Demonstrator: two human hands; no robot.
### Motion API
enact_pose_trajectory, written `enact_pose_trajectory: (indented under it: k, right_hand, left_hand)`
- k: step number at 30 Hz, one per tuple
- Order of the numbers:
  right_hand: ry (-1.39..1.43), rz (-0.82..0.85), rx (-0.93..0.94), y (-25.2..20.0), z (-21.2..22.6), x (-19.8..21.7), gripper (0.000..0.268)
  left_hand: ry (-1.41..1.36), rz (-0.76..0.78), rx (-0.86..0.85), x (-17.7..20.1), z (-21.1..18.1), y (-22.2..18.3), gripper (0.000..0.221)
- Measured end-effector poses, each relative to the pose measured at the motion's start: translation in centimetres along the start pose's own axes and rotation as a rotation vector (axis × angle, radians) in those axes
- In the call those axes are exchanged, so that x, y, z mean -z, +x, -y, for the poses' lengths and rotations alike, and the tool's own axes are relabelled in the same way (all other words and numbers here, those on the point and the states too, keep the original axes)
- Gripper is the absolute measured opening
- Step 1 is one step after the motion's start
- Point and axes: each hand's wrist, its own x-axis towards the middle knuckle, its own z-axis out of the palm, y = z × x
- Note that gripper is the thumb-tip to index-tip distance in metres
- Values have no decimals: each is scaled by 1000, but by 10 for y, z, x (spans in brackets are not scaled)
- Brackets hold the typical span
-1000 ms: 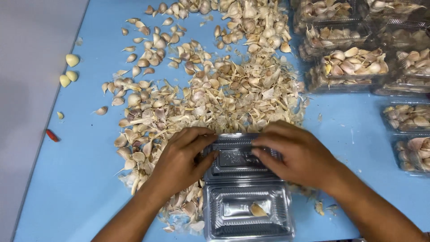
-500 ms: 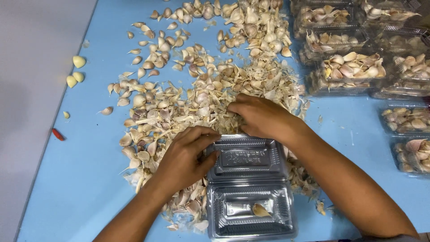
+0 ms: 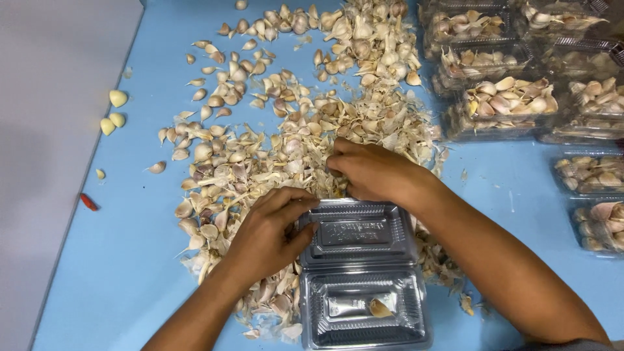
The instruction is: Sorting garlic cloves from husks and packing them into plastic containers
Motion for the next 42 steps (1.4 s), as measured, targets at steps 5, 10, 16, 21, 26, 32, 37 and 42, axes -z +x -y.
enact_pose_trajectory:
  k: [5,10,16,21,26,32,37,42]
  right_hand:
    - [5,9,7,1,3,4,39]
    - [-38,-4,72,1,-1,0,38]
    - [-75,76,-31,6,-9,-6,10]
    - [6,-249,140,5,-28,-16,24]
    - [243,-484,200,-12,-8,-11,8]
    - [492,-522,221,-9,31,-14,6]
    - [479,-547,231,4,41,-21,5]
    - [596,-503,214,9,46,-19,9]
  left_hand:
    - [-4,1,-8,1,-1,1,33]
    - [-9,15,0,5,-6,5,33]
    - [22,15,-91,3,-2,1,36]
    - [49,-18,-84,1,-1,1,37]
    - [147,-196,-132,6,-13,4,31]
    - [135,-366,-111,14,-21,12,27]
    - [45,-401,-67,10,-13,10,22]
    - [-76,-448,-40,18,-10,12,18]
